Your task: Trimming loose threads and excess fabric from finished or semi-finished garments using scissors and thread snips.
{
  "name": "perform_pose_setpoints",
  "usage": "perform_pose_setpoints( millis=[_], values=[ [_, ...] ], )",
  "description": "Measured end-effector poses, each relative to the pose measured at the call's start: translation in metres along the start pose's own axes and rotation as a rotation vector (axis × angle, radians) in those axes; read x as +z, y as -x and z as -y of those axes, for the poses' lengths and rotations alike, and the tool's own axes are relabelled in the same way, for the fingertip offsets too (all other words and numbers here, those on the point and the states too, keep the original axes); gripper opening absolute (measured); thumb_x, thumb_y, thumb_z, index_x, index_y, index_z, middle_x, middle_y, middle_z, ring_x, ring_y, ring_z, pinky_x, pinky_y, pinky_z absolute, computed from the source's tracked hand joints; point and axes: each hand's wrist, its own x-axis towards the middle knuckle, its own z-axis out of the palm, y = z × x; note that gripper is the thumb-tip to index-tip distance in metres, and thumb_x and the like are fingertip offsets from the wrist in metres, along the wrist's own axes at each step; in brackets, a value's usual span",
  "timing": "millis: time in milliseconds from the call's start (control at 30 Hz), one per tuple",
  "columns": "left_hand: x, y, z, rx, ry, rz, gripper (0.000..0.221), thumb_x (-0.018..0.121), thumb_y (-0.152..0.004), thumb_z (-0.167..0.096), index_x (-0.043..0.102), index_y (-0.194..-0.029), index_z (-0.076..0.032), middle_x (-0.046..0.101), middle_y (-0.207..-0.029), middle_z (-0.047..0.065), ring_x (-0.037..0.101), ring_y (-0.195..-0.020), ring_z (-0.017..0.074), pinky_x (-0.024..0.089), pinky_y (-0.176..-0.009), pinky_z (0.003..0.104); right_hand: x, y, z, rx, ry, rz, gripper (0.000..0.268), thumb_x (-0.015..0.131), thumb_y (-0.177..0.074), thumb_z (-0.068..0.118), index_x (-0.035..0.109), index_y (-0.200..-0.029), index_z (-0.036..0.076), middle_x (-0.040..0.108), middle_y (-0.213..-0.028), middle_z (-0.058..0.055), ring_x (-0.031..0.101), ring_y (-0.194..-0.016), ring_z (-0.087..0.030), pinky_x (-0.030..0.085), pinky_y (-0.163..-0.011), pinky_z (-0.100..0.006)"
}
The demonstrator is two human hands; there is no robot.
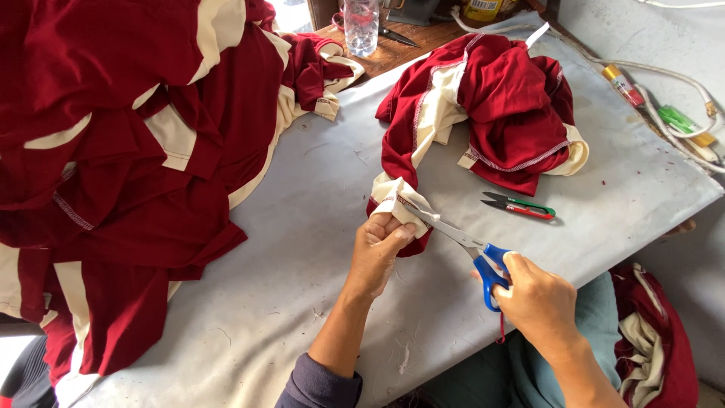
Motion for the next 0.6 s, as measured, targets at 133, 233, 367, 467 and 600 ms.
perform_pose_setpoints(
  millis=[133, 233, 367, 467, 600],
  values=[
    [0.001, 0.0, 0.001, -0.009, 0.003, -0.005, 0.027, 0.057, -0.08, -0.005, 0.062, -0.106, -0.001, 0.066, -0.09, 0.0, 0.058, -0.087, 0.0095, 0.045, -0.087, 0.025, -0.008, -0.001, 0.001, -0.018, -0.005, -0.046, 0.041, 0.074, -0.081, 0.038, 0.044, -0.065, 0.015, 0.048, -0.052, 0.006, 0.033, -0.042, -0.013, 0.023, -0.041, -0.029],
    [0.003, 0.001, 0.001, -0.017, 0.009, -0.005, 0.026, 0.059, -0.08, -0.005, 0.061, -0.106, 0.0, 0.068, -0.093, 0.005, 0.061, -0.091, 0.0135, 0.047, -0.088, 0.028, -0.013, -0.004, 0.003, 0.043, -0.008, 0.04, 0.044, 0.073, -0.078, 0.046, 0.044, -0.066, 0.015, 0.048, -0.053, 0.007, 0.036, -0.042, -0.013, 0.027, -0.04, -0.031],
    [0.006, 0.002, 0.002, -0.013, -0.049, 0.009, 0.021, 0.057, -0.081, -0.005, 0.06, -0.101, 0.0, 0.066, -0.094, 0.004, 0.058, -0.09, 0.0117, 0.047, -0.085, 0.026, -0.012, -0.008, 0.006, 0.058, -0.008, 0.132, 0.054, 0.071, -0.068, 0.062, 0.046, -0.073, 0.014, 0.05, -0.059, 0.008, 0.046, -0.046, -0.014, 0.036, -0.04, -0.032],
    [0.005, 0.003, 0.0, -0.011, -0.088, -0.014, 0.007, 0.058, -0.081, -0.005, 0.059, -0.088, -0.003, 0.064, -0.085, 0.0, 0.055, -0.082, 0.0084, 0.046, -0.077, 0.023, -0.009, -0.008, 0.005, 0.024, 0.008, 0.068, 0.051, 0.072, -0.071, 0.057, 0.045, -0.07, 0.014, 0.049, -0.056, 0.007, 0.041, -0.043, -0.012, 0.031, -0.039, -0.03],
    [0.006, 0.003, 0.0, -0.031, -0.1, -0.02, 0.016, 0.059, -0.08, -0.006, 0.062, -0.094, -0.001, 0.066, -0.089, 0.002, 0.057, -0.086, 0.0096, 0.047, -0.08, 0.024, -0.009, -0.006, 0.001, -0.033, 0.033, -0.047, 0.051, 0.072, -0.08, 0.051, 0.04, -0.062, 0.014, 0.039, -0.047, 0.005, 0.028, -0.04, -0.012, 0.022, -0.039, -0.029]
  ],
)
